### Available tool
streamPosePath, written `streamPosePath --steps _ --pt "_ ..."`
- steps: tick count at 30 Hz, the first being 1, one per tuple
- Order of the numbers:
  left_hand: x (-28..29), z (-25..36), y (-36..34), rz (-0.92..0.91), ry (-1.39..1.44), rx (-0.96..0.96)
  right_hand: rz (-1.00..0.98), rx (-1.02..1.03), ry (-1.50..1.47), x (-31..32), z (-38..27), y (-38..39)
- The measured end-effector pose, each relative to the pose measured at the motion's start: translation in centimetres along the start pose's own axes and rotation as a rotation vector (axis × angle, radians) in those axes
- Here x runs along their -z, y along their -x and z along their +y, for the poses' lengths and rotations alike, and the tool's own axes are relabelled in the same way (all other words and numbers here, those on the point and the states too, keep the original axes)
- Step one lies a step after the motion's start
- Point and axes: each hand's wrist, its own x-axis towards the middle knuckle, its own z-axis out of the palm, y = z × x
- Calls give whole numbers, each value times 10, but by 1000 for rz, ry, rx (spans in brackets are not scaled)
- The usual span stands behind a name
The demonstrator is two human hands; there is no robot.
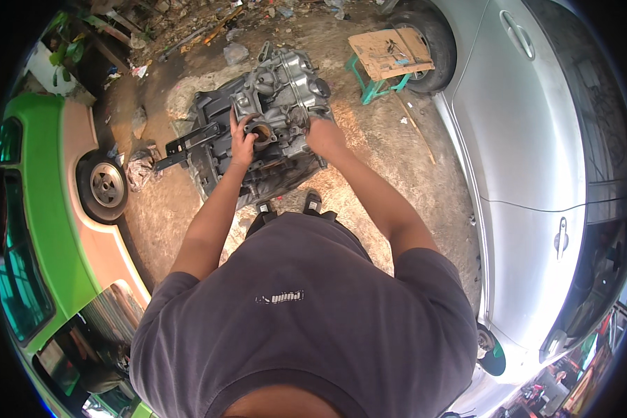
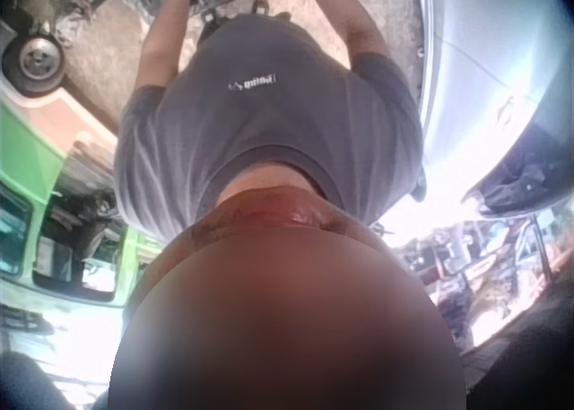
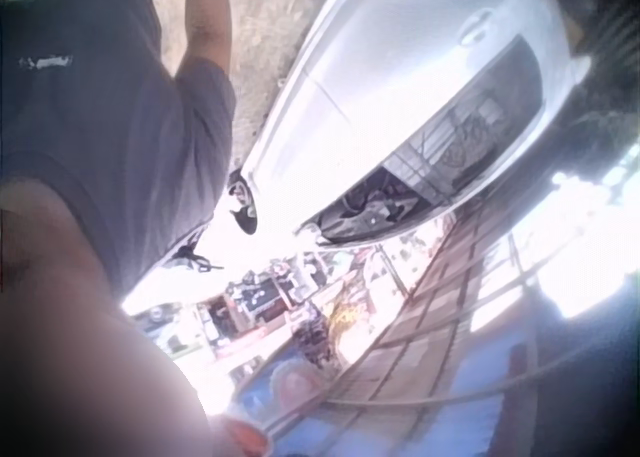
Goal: The person uses a wrench to loosen and remove bolts from a car engine block resting on the ground. They repeatedly reach for bolts, turn them, and place them on a nearby cardboard sheet, then continue working on different sections of the engine.
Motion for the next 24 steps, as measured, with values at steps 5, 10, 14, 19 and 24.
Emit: streamPosePath --steps 5,10,14,19,24 --pt "0 3 -1 0 -13 -25 237 13 -280 -56 16 32" --pt "1 2 0 -5 17 -16 154 106 -178 -43 34 32" --pt "1 3 1 1 17 -10 174 128 -159 -10 28 13" --pt "1 3 1 -4 6 10 -13 211 25 27 17 -16" --pt "0 0 -1 6 26 6 -107 294 135 43 10 -34"
